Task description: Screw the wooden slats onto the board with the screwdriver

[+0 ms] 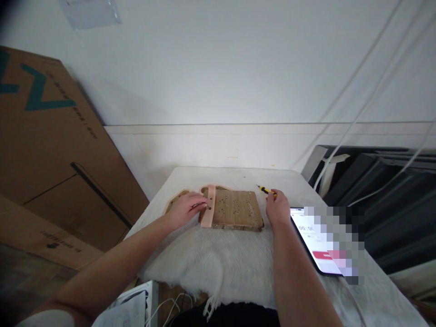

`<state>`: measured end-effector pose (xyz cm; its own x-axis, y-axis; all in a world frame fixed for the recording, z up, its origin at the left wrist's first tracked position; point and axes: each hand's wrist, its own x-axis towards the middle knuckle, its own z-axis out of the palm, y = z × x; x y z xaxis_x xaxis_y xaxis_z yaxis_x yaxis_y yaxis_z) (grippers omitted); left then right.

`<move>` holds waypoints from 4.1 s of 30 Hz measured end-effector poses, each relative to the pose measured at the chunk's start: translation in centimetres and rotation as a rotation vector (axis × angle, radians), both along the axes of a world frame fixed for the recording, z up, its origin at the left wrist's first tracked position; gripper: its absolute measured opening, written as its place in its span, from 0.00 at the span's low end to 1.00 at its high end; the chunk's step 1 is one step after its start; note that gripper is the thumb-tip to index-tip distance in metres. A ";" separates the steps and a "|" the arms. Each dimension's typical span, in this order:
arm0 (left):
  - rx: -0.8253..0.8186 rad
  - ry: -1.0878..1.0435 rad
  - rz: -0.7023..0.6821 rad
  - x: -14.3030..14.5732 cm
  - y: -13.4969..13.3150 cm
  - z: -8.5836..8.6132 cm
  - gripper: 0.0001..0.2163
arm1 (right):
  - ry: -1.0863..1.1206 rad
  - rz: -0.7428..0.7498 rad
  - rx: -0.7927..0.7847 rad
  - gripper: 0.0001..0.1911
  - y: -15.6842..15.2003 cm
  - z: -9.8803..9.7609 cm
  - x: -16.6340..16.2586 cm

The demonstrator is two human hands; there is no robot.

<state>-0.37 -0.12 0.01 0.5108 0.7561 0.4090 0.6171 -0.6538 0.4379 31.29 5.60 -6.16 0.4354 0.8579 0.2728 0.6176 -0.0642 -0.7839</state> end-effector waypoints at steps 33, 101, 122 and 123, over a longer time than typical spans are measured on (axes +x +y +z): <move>-0.167 -0.151 -0.120 0.5 1.1 -1.0 0.10 | 0.127 -0.074 0.221 0.24 -1.2 1.6 -0.7; -0.039 -0.147 -0.059 0.5 0.8 -1.5 0.06 | 0.905 0.711 0.162 0.16 -5.3 6.1 -14.1; -0.092 -0.180 -0.079 0.7 0.9 -1.6 0.06 | 0.925 0.644 0.225 0.14 -5.6 6.6 -14.1; -0.095 -0.182 -0.075 0.8 0.9 -1.6 0.06 | 0.922 0.646 0.224 0.13 -5.6 6.6 -14.1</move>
<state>0.38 0.81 -1.57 0.4914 0.7583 0.4284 0.4733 -0.6454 0.5995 17.22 -0.02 0.47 0.0452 0.9664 0.2532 -0.3309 0.2536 -0.9089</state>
